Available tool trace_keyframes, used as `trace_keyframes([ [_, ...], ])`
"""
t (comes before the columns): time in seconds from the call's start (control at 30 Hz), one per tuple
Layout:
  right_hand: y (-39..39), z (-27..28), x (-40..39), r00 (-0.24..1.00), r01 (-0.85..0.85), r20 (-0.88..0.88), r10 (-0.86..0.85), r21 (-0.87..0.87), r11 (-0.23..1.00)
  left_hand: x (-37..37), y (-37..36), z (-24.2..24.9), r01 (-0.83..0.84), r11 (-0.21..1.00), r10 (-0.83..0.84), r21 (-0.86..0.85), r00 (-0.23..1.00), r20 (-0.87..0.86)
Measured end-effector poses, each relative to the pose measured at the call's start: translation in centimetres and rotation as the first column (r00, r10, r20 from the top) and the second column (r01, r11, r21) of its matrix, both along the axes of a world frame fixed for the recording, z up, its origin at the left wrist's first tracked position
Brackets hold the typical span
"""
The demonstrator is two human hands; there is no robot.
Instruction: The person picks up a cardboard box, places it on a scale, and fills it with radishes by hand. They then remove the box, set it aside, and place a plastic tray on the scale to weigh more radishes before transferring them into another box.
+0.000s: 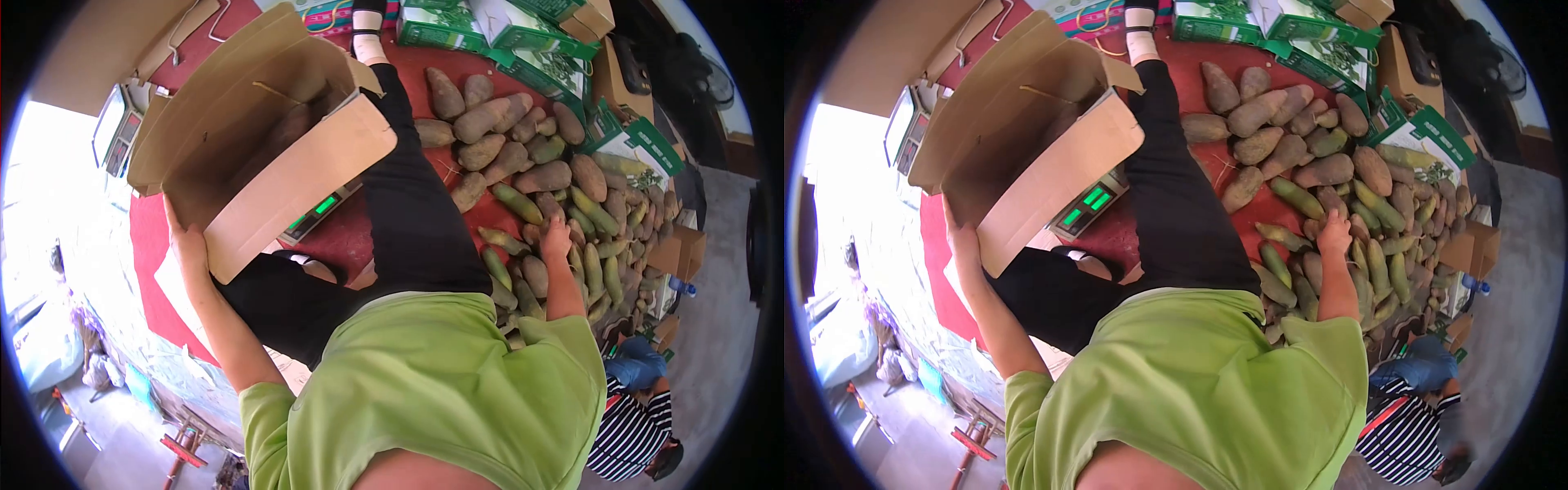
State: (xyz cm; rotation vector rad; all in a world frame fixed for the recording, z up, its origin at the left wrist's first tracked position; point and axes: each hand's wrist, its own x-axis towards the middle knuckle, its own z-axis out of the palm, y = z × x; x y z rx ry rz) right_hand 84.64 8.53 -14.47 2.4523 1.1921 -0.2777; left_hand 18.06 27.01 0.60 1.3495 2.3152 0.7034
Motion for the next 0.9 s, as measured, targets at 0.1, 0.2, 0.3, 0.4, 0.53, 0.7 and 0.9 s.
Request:
trace_keyframes([
  [0.1,3.7,0.0,-0.9,0.958,0.116,-0.285,-0.001,0.385,0.916,0.6,-0.1,0.7,-0.003,1.000,0.003,0.010,1.000,0.002],
  [0.2,9.3,1.5,-3.7,0.825,0.274,-0.550,0.131,0.592,0.758,1.5,-0.1,1.5,-0.029,1.000,0.028,0.002,0.999,0.028],
  [0.3,15.0,6.5,-8.9,0.664,0.355,-0.654,0.363,0.702,0.617,1.4,0.0,1.6,-0.048,0.998,0.050,-0.030,0.996,0.071],
  [0.4,19.8,11.2,-13.1,0.603,0.270,-0.511,0.613,0.853,0.446,1.1,-0.1,1.4,-0.038,0.999,0.040,-0.035,0.998,0.053],
  [0.53,23.8,18.3,-20.2,0.338,0.466,-0.578,0.742,0.788,0.402,1.3,-0.1,1.5,-0.038,0.999,0.038,-0.008,0.997,0.074],
  [0.7,27.4,20.4,-28.5,0.168,0.450,-0.468,0.868,0.820,0.355,1.1,-0.1,1.3,-0.041,0.999,0.040,0.011,0.994,0.102],
  [0.9,26.9,18.2,-39.0,0.231,0.217,-0.293,0.928,0.945,0.245,-0.6,0.0,-0.6,0.032,0.993,-0.043,0.111,0.994,0.100],
])
